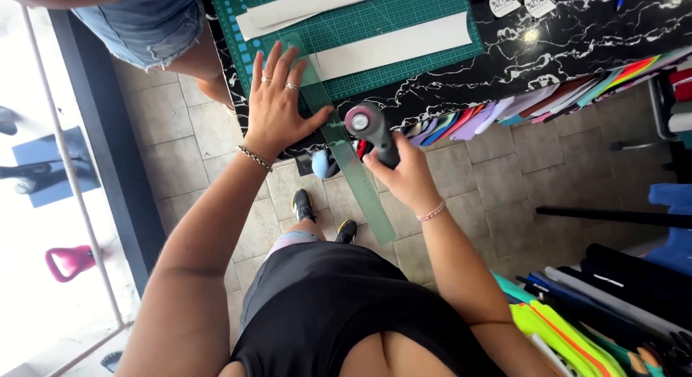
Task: Measuring paper strips with a ruler, cutting them with a rotary cutter on a mat, and using a punch tool to create small squares.
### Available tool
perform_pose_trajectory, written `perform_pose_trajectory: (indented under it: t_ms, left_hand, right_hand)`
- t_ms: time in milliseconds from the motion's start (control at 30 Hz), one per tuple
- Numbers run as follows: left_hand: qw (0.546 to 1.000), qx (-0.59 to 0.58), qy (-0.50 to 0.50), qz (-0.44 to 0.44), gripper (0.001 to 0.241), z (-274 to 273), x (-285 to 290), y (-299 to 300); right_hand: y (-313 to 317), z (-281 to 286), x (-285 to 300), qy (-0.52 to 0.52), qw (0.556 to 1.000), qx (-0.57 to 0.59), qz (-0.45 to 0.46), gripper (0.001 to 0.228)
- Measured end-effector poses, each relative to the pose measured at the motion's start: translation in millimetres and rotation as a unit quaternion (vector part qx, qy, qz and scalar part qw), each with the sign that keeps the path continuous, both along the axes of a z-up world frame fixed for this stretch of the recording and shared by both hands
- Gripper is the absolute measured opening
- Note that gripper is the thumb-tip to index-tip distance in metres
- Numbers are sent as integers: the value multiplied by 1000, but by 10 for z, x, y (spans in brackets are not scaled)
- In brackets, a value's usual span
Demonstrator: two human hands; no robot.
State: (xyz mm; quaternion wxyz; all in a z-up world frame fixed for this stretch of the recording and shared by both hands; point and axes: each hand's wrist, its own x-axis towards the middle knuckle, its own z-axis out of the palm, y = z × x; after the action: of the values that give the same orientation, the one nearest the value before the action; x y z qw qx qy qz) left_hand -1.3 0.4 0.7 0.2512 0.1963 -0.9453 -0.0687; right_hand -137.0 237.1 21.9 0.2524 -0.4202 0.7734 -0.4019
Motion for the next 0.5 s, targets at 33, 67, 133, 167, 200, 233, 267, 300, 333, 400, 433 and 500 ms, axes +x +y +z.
perform_pose_trajectory:
  t_ms: [33, 67, 133, 167, 200, 233, 267, 300, 333, 400, 433, 500]
  left_hand:
    - [1000, 0, -2, -9, 80, 10, -12, -17]
    - [1000, -6, -3, -13, 80, 17, -2, -3]
    - [1000, -3, 8, -2, 80, 18, -8, 2]
    - [1000, -6, 6, -4, 80, 35, -16, 3]
    - [1000, -10, 12, -6, 79, 45, -24, 6]
    - [1000, -12, 13, -8, 78, 48, 6, 31]
    - [1000, -12, 7, -9, 78, 38, 13, 50]
    - [1000, -17, 7, -14, 78, 41, -9, 40]
    - [1000, -21, 8, -19, 79, 48, -36, 29]
    - [999, -22, 8, -30, 79, 144, -158, 49]
    - [999, -15, 9, -31, 79, 173, -198, 91]
    - [999, -3, -23, -42, 80, 77, -338, 67]
  right_hand:
    - [-44, 54, -51, 17, 997, 69, 23, 26]
    - [7, -54, 5, 16, 998, 64, 19, 26]
    - [78, -282, 94, 20, 996, 81, 37, 30]
    - [77, -295, 141, 18, 996, 78, 36, 30]
    - [76, -313, 190, -141, 988, 56, -7, 29]
    - [97, -338, 274, -299, 952, 35, -50, 33]
    - [147, -438, 269, -305, 950, 35, -51, 33]
    - [170, -538, 249, -230, 972, 5, -53, 34]
    - [191, -635, 225, -152, 986, -25, -56, 36]
    - [204, -509, 224, -247, 964, -53, -81, 31]
    - [239, -449, 230, -340, 933, -70, -95, 28]
    - [271, -375, 172, -318, 940, -46, -118, 32]
